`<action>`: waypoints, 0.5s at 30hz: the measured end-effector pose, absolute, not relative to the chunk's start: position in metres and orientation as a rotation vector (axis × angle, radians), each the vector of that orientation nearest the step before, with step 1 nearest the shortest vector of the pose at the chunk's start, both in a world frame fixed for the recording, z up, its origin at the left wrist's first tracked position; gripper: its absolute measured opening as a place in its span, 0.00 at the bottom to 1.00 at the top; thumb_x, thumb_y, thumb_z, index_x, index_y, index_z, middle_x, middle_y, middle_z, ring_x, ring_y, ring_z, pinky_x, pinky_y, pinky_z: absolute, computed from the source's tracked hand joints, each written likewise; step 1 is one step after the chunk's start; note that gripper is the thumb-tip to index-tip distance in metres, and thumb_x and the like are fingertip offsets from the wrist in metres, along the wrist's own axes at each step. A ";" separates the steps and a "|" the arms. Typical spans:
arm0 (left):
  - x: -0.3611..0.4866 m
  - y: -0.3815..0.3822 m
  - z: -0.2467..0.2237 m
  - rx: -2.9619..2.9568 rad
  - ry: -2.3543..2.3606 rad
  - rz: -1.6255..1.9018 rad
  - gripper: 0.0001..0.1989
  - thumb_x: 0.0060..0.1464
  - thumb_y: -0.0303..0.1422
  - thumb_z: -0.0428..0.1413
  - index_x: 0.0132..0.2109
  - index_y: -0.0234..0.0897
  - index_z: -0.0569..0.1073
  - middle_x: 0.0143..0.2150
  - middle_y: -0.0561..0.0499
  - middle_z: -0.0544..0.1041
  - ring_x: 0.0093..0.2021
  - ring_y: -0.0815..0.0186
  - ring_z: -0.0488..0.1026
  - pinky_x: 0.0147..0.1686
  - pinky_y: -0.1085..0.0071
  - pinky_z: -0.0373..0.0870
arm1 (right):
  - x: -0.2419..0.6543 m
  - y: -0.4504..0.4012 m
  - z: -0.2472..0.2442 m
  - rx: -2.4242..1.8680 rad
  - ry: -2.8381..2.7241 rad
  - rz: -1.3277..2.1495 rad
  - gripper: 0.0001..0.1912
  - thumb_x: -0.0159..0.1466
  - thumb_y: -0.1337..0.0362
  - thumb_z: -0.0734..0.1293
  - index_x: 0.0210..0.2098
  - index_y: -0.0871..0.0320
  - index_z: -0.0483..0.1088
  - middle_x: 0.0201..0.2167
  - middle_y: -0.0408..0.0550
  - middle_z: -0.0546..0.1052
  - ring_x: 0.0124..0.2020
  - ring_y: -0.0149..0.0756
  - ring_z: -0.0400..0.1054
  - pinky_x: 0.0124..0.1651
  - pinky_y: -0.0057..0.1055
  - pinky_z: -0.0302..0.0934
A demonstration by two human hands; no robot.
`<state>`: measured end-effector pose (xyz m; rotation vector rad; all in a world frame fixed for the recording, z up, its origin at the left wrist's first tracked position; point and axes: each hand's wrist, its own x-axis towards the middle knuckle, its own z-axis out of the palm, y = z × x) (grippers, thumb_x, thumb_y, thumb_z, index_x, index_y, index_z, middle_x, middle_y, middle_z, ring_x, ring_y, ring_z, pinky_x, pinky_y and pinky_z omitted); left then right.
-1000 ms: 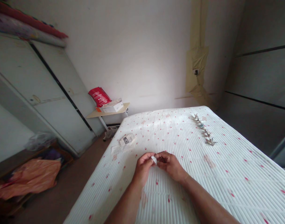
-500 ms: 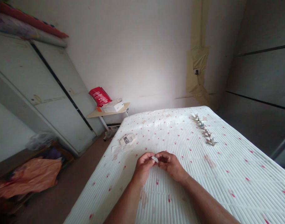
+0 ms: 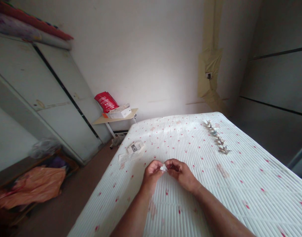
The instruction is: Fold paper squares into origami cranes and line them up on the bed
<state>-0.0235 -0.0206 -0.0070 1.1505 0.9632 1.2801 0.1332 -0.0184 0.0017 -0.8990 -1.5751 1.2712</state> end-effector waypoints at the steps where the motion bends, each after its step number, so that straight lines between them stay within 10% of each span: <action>1: -0.023 -0.021 -0.006 1.170 0.971 1.283 0.09 0.37 0.30 0.59 0.29 0.35 0.67 0.24 0.54 0.69 0.26 0.71 0.63 0.28 0.76 0.56 | 0.133 -0.018 0.001 -0.905 -1.574 1.268 0.09 0.56 0.61 0.65 0.36 0.57 0.69 0.29 0.43 0.69 0.31 0.32 0.63 0.35 0.29 0.57; 15: -0.024 -0.029 -0.001 1.474 1.086 1.301 0.22 0.44 0.24 0.53 0.49 0.40 0.63 0.24 0.59 0.66 0.28 0.71 0.63 0.34 0.75 0.57 | 0.132 -0.023 0.008 -0.829 -1.893 0.962 0.18 0.57 0.72 0.61 0.44 0.53 0.71 0.36 0.48 0.71 0.35 0.35 0.64 0.36 0.31 0.59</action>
